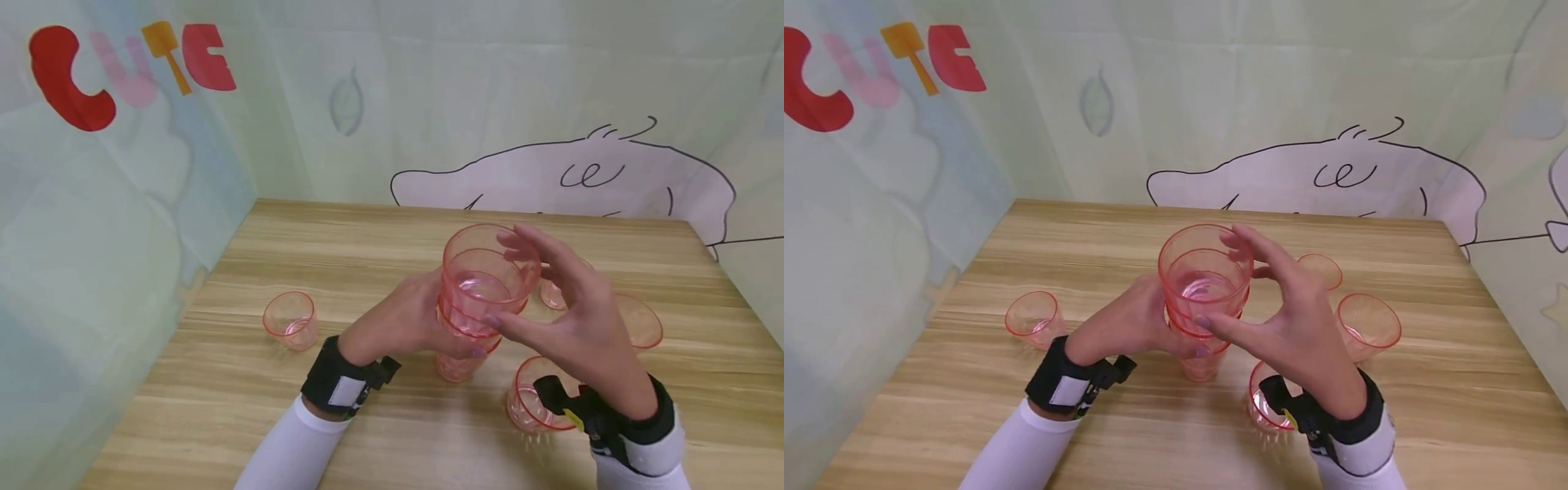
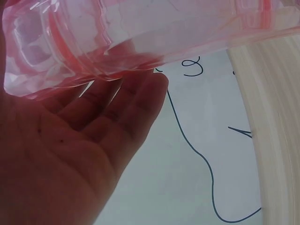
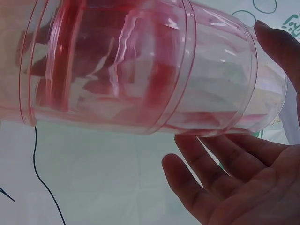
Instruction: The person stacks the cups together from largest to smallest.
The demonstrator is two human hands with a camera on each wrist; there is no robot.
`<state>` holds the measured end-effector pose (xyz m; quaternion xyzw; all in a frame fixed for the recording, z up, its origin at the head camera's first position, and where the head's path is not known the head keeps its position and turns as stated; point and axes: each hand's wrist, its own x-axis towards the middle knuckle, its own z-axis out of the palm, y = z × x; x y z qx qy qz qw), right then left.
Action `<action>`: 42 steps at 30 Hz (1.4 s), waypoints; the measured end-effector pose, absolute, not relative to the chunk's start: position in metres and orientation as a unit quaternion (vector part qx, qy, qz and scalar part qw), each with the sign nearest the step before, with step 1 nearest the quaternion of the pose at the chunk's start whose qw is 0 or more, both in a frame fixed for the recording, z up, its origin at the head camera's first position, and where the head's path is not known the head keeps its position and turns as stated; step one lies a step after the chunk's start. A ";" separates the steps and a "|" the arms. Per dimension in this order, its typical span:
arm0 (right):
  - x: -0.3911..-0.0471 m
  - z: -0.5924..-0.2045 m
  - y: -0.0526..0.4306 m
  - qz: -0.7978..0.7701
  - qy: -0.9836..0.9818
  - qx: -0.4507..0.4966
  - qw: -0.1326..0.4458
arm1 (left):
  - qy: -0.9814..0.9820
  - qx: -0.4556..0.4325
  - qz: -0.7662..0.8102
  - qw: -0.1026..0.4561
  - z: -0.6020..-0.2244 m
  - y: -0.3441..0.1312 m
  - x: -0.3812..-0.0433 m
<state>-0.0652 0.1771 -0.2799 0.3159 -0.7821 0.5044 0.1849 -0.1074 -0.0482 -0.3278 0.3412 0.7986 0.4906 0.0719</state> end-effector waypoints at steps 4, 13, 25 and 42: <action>-0.065 -0.279 0.181 0.494 -0.789 0.316 0.183 | 0.793 0.345 0.496 0.074 -0.327 -0.046 -0.107; -0.068 -0.283 0.182 0.485 -0.787 0.330 0.188 | 0.795 0.332 0.503 0.073 -0.330 -0.047 -0.107; -0.069 -0.290 0.185 0.471 -0.781 0.359 0.200 | 0.803 0.321 0.497 0.077 -0.331 -0.048 -0.108; -0.064 -0.292 0.186 0.430 -0.821 0.333 0.173 | 0.808 0.329 0.485 0.066 -0.330 -0.048 -0.109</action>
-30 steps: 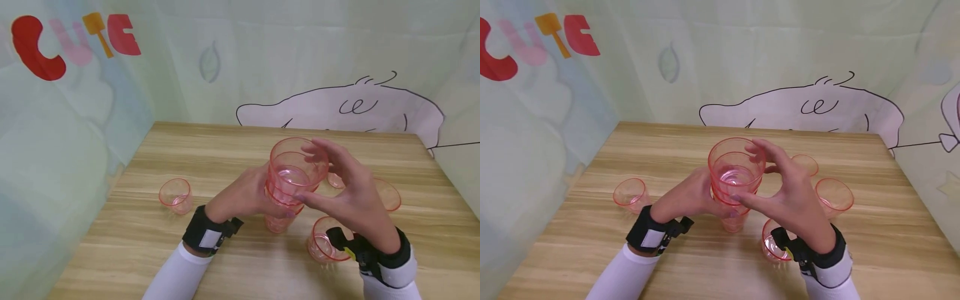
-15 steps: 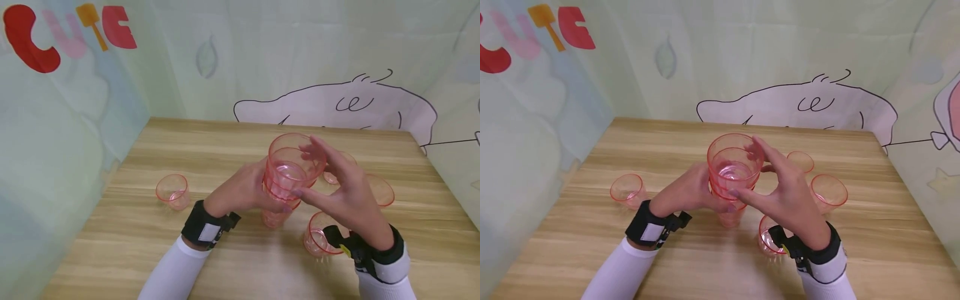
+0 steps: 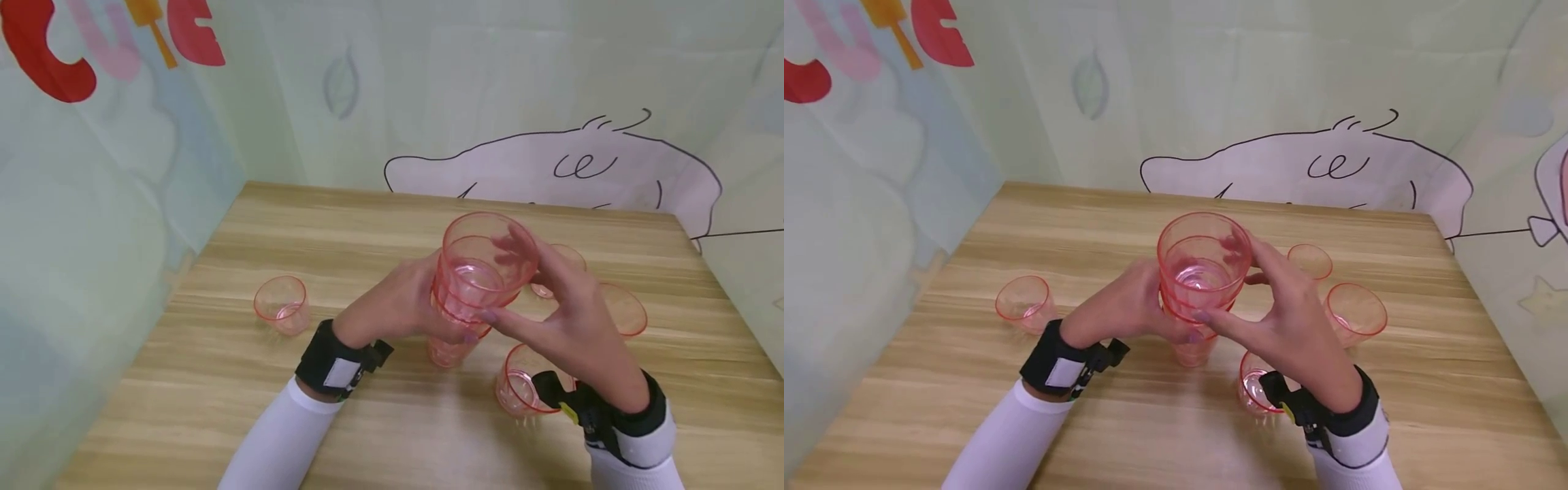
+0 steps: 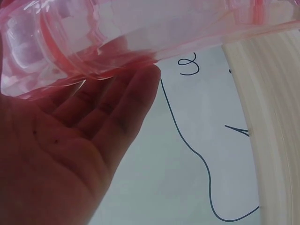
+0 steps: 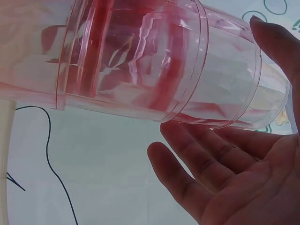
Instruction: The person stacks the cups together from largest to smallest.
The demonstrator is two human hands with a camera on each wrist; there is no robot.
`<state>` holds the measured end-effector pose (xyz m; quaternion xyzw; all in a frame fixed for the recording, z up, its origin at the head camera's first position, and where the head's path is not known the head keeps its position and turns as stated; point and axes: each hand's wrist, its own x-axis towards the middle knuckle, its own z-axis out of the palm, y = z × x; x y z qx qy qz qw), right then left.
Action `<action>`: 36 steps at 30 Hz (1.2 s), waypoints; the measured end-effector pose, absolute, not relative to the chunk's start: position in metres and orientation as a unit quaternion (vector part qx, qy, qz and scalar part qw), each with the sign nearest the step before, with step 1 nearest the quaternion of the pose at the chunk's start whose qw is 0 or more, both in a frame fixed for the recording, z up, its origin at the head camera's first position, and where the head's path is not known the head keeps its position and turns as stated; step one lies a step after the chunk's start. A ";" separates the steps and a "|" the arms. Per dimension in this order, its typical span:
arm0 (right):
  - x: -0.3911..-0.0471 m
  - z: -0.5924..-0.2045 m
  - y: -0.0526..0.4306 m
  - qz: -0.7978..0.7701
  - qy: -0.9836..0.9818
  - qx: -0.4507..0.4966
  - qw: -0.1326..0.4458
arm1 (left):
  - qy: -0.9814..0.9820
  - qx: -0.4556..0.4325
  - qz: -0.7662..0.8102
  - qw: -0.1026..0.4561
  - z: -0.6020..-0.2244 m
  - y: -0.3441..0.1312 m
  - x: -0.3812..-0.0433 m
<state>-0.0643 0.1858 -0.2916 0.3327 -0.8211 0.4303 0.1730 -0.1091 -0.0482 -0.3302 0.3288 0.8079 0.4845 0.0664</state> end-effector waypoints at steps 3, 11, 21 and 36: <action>-0.063 -0.291 0.187 0.426 -0.825 0.330 0.173 | 0.806 0.334 0.483 0.065 -0.329 -0.047 -0.110; -0.057 -0.292 0.187 0.423 -0.829 0.324 0.171 | 0.813 0.335 0.473 0.063 -0.328 -0.044 -0.110; -0.052 -0.294 0.188 0.416 -0.835 0.314 0.176 | 0.816 0.334 0.469 0.057 -0.327 -0.044 -0.110; -0.044 -0.305 0.191 0.385 -0.857 0.299 0.164 | 0.804 0.335 0.487 0.067 -0.331 -0.046 -0.110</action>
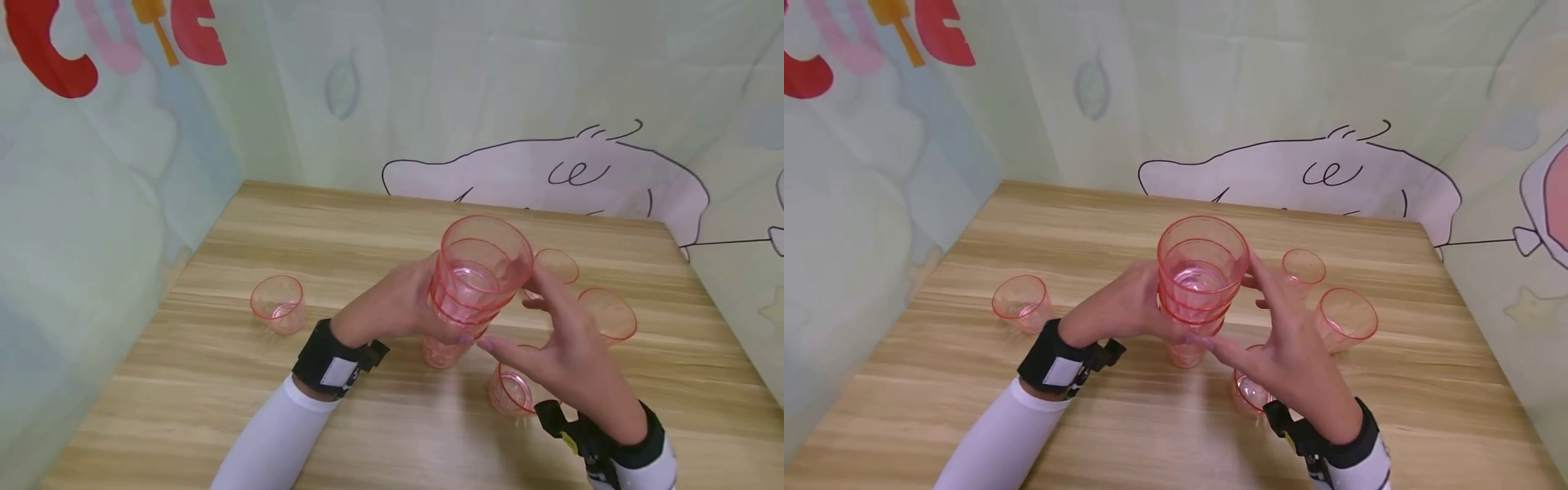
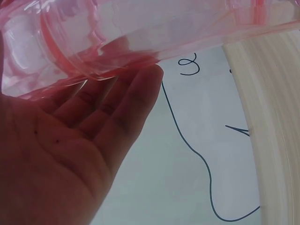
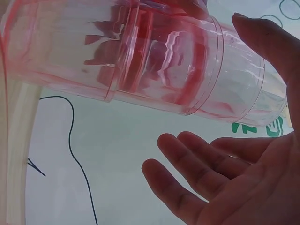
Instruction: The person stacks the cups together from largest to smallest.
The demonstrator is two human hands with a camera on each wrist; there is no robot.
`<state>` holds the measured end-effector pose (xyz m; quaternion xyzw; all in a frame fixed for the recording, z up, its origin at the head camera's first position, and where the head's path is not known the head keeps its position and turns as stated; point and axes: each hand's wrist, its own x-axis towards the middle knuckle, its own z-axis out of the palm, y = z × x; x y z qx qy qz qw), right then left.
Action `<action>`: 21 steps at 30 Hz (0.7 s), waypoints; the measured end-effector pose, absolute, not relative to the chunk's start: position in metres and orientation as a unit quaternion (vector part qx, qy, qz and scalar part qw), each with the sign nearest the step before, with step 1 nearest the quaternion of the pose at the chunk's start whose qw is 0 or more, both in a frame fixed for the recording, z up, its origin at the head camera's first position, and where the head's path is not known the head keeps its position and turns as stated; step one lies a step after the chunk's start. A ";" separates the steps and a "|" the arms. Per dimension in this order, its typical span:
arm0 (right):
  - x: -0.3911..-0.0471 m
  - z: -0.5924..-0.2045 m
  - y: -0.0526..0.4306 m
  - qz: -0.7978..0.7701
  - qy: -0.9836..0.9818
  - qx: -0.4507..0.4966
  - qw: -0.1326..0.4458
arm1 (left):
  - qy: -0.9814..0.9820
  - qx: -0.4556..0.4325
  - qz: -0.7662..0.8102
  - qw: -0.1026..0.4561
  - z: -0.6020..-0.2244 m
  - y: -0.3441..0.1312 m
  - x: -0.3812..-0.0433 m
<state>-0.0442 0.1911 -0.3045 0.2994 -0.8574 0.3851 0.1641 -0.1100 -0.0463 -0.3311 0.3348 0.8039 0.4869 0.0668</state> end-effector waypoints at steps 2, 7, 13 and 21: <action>-0.043 -0.307 0.192 0.387 -0.861 0.294 0.153 | 0.805 0.331 0.488 0.070 -0.331 -0.047 -0.109; -0.042 -0.313 0.194 0.388 -0.865 0.286 0.139 | 0.806 0.330 0.488 0.067 -0.332 -0.047 -0.108; -0.040 -0.320 0.197 0.379 -0.865 0.296 0.145 | 0.807 0.334 0.484 0.060 -0.333 -0.047 -0.109; -0.039 -0.330 0.201 0.364 -0.867 0.307 0.148 | 0.806 0.336 0.484 0.060 -0.332 -0.046 -0.110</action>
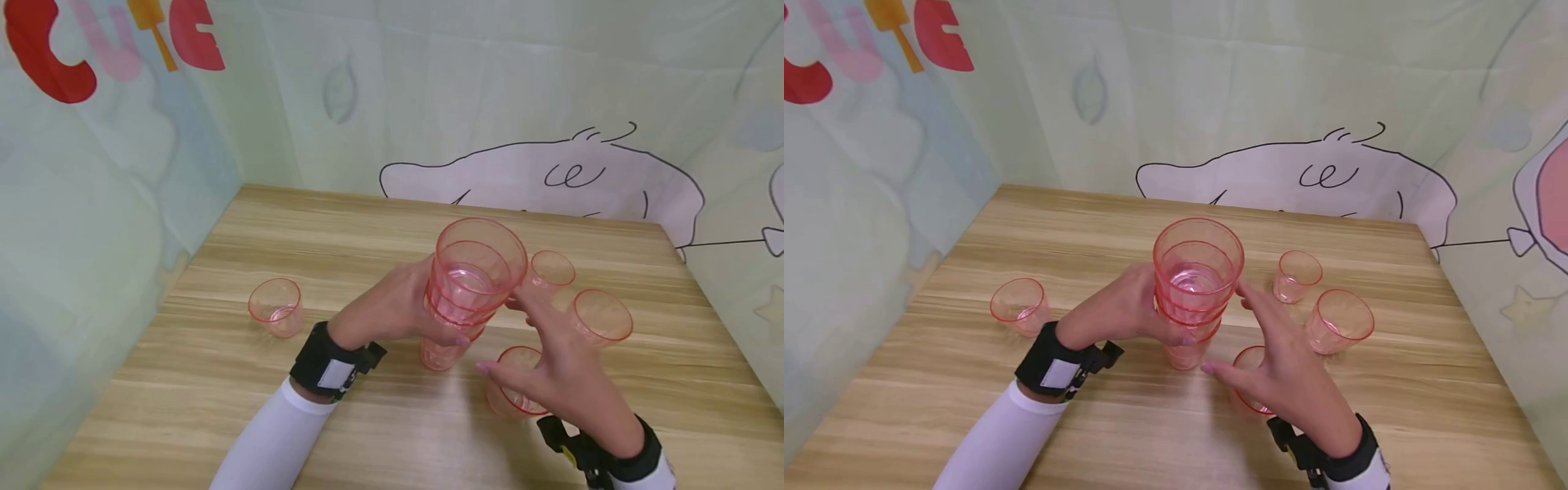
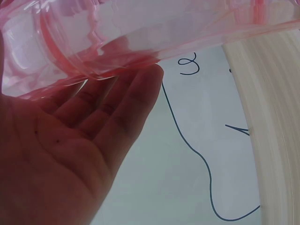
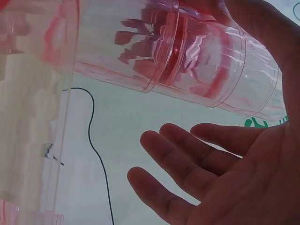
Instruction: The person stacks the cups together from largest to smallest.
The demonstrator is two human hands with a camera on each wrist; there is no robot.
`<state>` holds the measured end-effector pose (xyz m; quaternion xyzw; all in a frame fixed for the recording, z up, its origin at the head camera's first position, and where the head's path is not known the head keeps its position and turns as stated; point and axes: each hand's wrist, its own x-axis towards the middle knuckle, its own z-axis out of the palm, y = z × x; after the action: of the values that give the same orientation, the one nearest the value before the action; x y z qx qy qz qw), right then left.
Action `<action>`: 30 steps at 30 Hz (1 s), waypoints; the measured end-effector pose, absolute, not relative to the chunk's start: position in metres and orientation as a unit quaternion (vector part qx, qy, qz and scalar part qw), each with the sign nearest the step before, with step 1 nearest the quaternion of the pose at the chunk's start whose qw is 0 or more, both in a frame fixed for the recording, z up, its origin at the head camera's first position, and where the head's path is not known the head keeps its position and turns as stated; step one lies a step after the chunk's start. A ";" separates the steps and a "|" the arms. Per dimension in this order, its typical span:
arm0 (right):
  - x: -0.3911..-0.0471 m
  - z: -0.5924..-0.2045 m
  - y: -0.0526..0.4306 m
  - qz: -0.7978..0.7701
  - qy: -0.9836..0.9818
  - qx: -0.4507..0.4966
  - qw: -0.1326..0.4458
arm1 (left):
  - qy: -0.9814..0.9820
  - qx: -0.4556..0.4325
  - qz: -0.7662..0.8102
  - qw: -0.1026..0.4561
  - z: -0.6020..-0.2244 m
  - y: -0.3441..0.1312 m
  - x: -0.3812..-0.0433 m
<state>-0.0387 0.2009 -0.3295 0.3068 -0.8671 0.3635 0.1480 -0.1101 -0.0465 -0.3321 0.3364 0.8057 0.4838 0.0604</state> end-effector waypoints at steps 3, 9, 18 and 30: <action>-0.037 -0.334 0.202 0.353 -0.872 0.303 0.153 | 0.809 0.334 0.481 0.059 -0.333 -0.047 -0.109; -0.035 -0.340 0.203 0.342 -0.883 0.288 0.146 | 0.813 0.329 0.477 0.060 -0.333 -0.049 -0.108; -0.035 -0.345 0.206 0.337 -0.893 0.281 0.099 | 0.815 0.332 0.472 0.057 -0.333 -0.049 -0.109; -0.027 -0.352 0.215 0.313 -0.911 0.254 0.087 | 0.807 0.322 0.491 0.065 -0.332 -0.048 -0.108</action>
<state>-0.0271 0.2148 -0.3525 0.2537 -0.9111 0.3130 0.0868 -0.1077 -0.0480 -0.3319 0.3219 0.8070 0.4909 0.0647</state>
